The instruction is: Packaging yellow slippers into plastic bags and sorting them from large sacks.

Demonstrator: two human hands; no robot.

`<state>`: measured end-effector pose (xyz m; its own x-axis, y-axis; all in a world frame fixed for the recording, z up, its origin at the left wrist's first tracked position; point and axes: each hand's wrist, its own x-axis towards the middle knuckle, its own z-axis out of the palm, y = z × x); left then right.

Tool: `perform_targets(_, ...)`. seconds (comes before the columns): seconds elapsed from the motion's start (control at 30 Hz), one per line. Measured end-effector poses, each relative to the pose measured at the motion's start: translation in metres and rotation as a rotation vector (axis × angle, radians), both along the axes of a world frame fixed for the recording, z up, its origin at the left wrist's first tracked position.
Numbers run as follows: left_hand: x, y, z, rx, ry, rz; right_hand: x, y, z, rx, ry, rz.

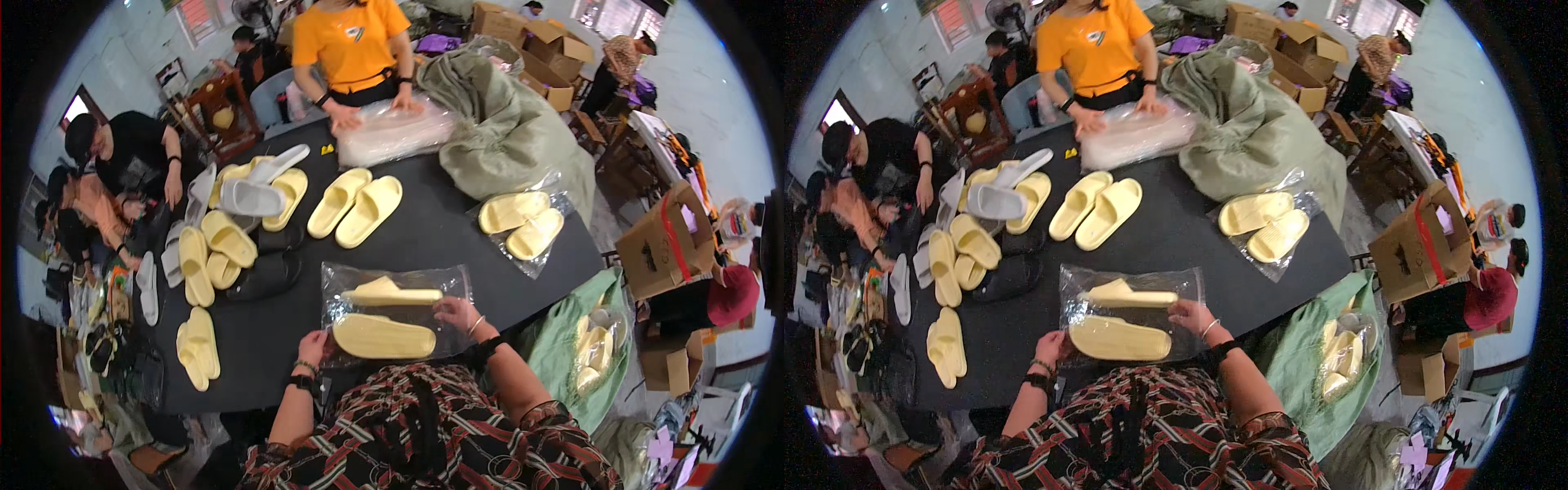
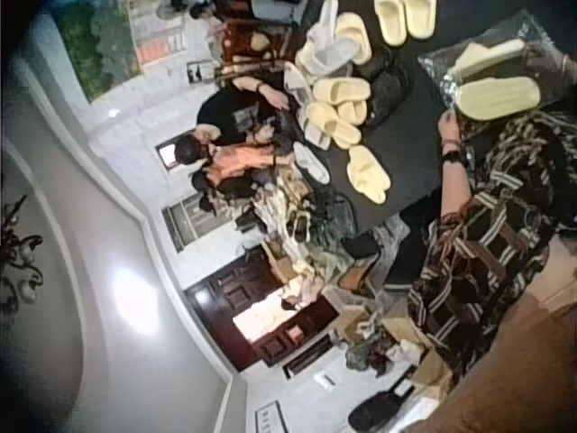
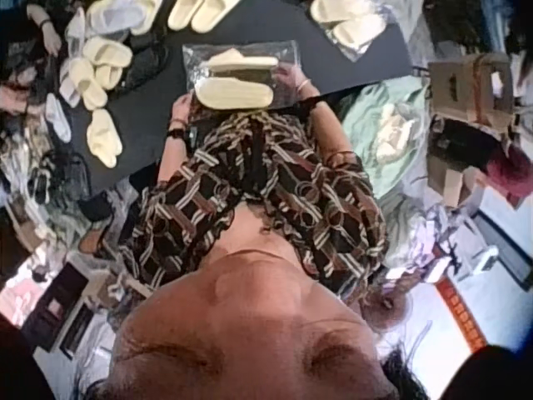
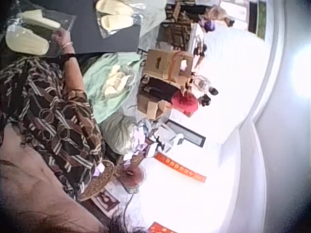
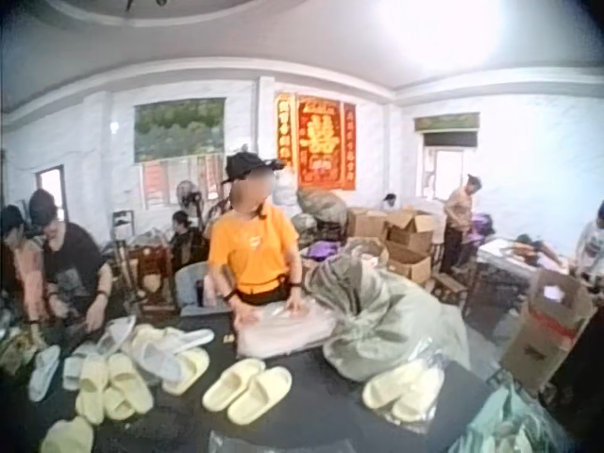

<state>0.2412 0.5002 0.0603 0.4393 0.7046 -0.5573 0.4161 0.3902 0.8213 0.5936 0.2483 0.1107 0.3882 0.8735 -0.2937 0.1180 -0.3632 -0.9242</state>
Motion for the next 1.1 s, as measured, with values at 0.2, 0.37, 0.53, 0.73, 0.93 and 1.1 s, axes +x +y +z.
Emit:
perform_targets(0.2,0.001,-0.013,0.021,-0.058,0.033,0.072,-0.014,0.018,0.004,0.184,-0.410,0.098)
perform_targets(0.37,0.006,-0.018,0.051,-0.055,-0.021,0.085,-0.007,0.011,-0.009,0.039,-0.399,-0.059)
perform_targets(0.53,0.010,-0.010,0.055,-0.069,-0.062,0.017,0.029,-0.026,-0.046,0.087,0.469,-0.678)
perform_targets(0.73,0.004,0.000,0.038,-0.258,0.000,0.083,0.037,0.000,0.030,0.258,0.442,-0.872)
perform_targets(0.93,0.025,0.015,0.033,-0.173,-0.061,0.083,0.027,0.005,0.073,0.162,0.054,-0.531)
perform_targets(1.1,0.058,0.076,0.044,0.283,0.025,-0.186,0.011,-0.016,0.096,0.206,0.263,-0.309)
